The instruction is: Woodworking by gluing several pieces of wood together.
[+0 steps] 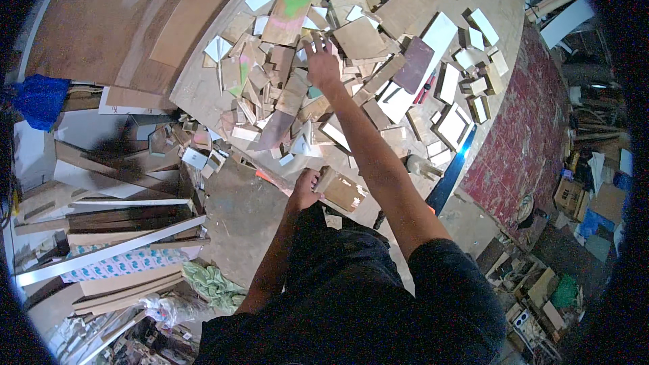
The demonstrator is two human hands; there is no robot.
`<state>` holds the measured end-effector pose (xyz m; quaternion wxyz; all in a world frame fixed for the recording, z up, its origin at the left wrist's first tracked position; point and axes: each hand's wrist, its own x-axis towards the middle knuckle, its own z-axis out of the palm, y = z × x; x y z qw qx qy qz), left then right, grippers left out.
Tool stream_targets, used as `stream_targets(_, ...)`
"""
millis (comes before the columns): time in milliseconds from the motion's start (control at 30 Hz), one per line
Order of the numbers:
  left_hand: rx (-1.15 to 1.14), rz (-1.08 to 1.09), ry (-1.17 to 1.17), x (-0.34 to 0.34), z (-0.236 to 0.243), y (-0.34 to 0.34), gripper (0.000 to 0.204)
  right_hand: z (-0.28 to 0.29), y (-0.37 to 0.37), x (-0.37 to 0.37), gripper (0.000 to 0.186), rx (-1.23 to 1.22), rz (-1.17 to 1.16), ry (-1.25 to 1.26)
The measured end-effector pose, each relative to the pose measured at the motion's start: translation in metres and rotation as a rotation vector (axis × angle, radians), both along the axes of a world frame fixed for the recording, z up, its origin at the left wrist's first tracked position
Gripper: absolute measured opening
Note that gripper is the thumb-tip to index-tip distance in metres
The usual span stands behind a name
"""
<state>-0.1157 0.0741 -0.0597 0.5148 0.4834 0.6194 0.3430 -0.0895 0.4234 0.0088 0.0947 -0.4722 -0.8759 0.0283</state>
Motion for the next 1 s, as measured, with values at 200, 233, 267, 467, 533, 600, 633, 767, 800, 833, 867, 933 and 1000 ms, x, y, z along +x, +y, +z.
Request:
stream_targets(200,-0.11,-0.006,-0.02,-0.001,0.008,0.003,0.059,-0.012,0.03,0.007,0.049,0.005,0.185,-0.365)
stream_targets(233,-0.115,0.0,0.015,-0.001,0.008,0.0,0.059,-0.008,0.031,0.008,0.046,-0.011,0.189,-0.315)
stream_targets(267,-0.12,0.003,0.049,-0.001,0.007,-0.002,0.059,-0.005,0.031,0.008,0.046,-0.014,0.199,-0.315)
stream_targets(467,-0.052,-0.051,0.175,0.008,0.014,-0.001,0.068,0.01,0.021,0.016,0.029,-0.131,0.155,-0.037)
stream_targets(533,-0.029,-0.038,0.181,0.01,0.014,-0.002,0.069,0.02,0.016,0.018,0.024,-0.261,-0.001,0.159)
stream_targets(600,0.05,-0.017,0.215,0.012,0.008,-0.007,0.072,0.03,0.007,0.023,0.023,-0.574,-0.074,0.43)
stream_targets(633,0.109,-0.014,0.231,0.012,0.006,-0.006,0.074,0.033,0.002,0.032,0.022,-0.872,-0.157,0.702)
stream_targets(767,0.074,0.002,0.208,0.014,-0.015,-0.002,0.067,0.039,-0.049,0.061,0.026,-1.45,-0.189,1.283)
stream_targets(800,0.322,0.078,0.181,0.015,-0.013,-0.009,0.06,0.043,-0.063,0.069,0.026,-1.517,-0.18,1.347)
stream_targets(833,0.318,0.067,0.171,0.015,-0.014,-0.009,0.06,0.049,-0.075,0.077,0.026,-1.557,-0.124,1.409)
stream_targets(867,0.174,-0.014,0.185,0.012,-0.018,-0.007,0.06,0.055,-0.089,0.082,0.028,-1.576,-0.135,1.433)
stream_targets(933,-0.174,0.104,-0.029,-0.003,-0.042,-0.014,0.061,0.079,-0.117,0.075,0.028,-1.626,-0.179,1.47)
stream_targets(1000,-0.053,-0.144,0.243,0.013,0.0,0.007,0.064,0.061,-0.137,0.127,0.025,-1.528,-0.253,1.473)
